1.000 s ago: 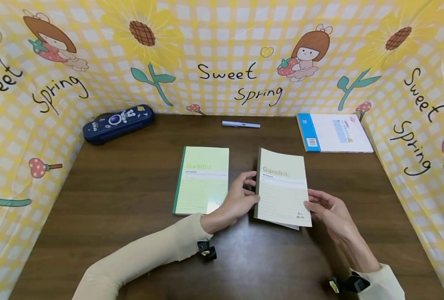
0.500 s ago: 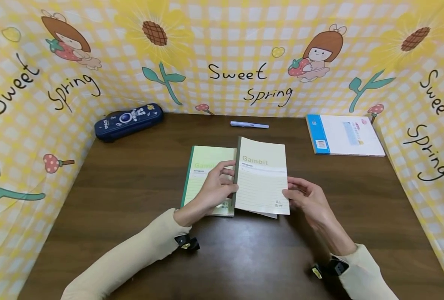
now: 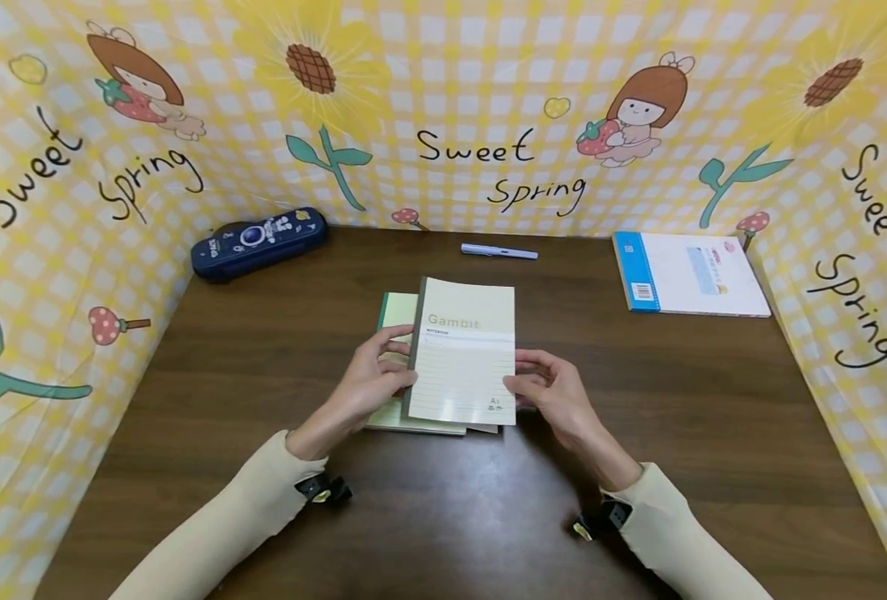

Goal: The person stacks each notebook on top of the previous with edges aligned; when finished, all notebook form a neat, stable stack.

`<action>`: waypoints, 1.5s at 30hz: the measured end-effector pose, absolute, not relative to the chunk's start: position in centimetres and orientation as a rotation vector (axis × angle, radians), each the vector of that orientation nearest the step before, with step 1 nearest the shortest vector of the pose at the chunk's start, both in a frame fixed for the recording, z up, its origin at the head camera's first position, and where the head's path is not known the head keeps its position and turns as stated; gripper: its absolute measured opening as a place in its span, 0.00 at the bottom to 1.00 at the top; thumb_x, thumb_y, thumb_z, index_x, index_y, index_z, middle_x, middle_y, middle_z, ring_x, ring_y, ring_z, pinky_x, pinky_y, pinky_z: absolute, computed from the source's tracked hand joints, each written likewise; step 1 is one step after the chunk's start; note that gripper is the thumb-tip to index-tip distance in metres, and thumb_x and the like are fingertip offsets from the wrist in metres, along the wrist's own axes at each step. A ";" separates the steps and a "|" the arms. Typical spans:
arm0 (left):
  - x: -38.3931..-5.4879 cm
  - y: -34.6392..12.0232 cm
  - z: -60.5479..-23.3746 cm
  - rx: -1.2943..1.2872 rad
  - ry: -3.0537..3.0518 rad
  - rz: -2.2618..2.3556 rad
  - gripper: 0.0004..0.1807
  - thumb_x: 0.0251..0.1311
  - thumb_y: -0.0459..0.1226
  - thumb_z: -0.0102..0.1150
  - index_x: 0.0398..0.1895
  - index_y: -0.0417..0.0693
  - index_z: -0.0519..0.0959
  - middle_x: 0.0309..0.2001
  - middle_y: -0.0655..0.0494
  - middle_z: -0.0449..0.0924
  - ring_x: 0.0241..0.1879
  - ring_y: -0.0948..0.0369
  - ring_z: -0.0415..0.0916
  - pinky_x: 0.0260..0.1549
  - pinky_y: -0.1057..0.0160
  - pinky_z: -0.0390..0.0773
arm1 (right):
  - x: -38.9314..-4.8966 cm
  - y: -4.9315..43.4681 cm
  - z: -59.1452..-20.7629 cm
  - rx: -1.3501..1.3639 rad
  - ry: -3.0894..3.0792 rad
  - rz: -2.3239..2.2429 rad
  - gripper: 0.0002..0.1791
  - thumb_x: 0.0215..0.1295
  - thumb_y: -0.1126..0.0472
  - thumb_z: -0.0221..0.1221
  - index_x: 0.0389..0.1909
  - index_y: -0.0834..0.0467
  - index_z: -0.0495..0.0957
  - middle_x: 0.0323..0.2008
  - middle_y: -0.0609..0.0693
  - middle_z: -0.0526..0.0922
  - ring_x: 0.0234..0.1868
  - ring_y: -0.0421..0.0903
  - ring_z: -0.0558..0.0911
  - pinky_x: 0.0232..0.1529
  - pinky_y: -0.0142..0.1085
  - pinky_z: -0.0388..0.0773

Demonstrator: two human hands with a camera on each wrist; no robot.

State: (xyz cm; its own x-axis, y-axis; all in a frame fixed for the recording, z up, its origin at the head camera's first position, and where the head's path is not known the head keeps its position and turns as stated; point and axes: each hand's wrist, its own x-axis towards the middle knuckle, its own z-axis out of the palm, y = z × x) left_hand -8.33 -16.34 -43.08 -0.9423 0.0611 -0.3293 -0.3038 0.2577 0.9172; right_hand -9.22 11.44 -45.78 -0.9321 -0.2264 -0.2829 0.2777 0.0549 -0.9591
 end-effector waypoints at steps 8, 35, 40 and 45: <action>-7.4 -19.5 -44.1 -0.277 2.305 1.664 0.36 0.68 0.28 0.61 0.78 0.46 0.65 0.63 0.37 0.70 0.47 0.50 0.82 0.33 0.62 0.80 | -9.1 8.5 -47.2 -0.034 1.934 -1.952 0.25 0.65 0.73 0.66 0.63 0.70 0.75 0.53 0.68 0.82 0.35 0.37 0.85 0.34 0.35 0.86; -7.1 -22.4 -45.7 -0.297 2.562 1.443 0.29 0.68 0.33 0.65 0.72 0.43 0.74 0.58 0.39 0.78 0.48 0.50 0.81 0.37 0.72 0.77 | -9.6 6.5 -48.1 -0.181 2.333 -1.698 0.17 0.64 0.63 0.72 0.53 0.62 0.87 0.39 0.59 0.91 0.31 0.46 0.91 0.30 0.33 0.86; -6.9 -22.2 -45.8 -0.276 2.587 1.441 0.29 0.68 0.32 0.66 0.72 0.42 0.75 0.56 0.38 0.77 0.46 0.51 0.82 0.37 0.72 0.78 | -9.4 6.6 -48.0 -0.177 2.327 -1.688 0.17 0.63 0.64 0.72 0.53 0.63 0.88 0.38 0.58 0.91 0.30 0.45 0.91 0.31 0.35 0.87; -6.7 -22.0 -46.1 -0.255 2.630 1.432 0.28 0.67 0.32 0.66 0.71 0.42 0.76 0.55 0.39 0.78 0.47 0.50 0.83 0.40 0.69 0.78 | -9.4 6.6 -48.1 -0.153 2.325 -1.690 0.17 0.63 0.65 0.72 0.52 0.63 0.88 0.39 0.60 0.91 0.31 0.49 0.92 0.33 0.39 0.88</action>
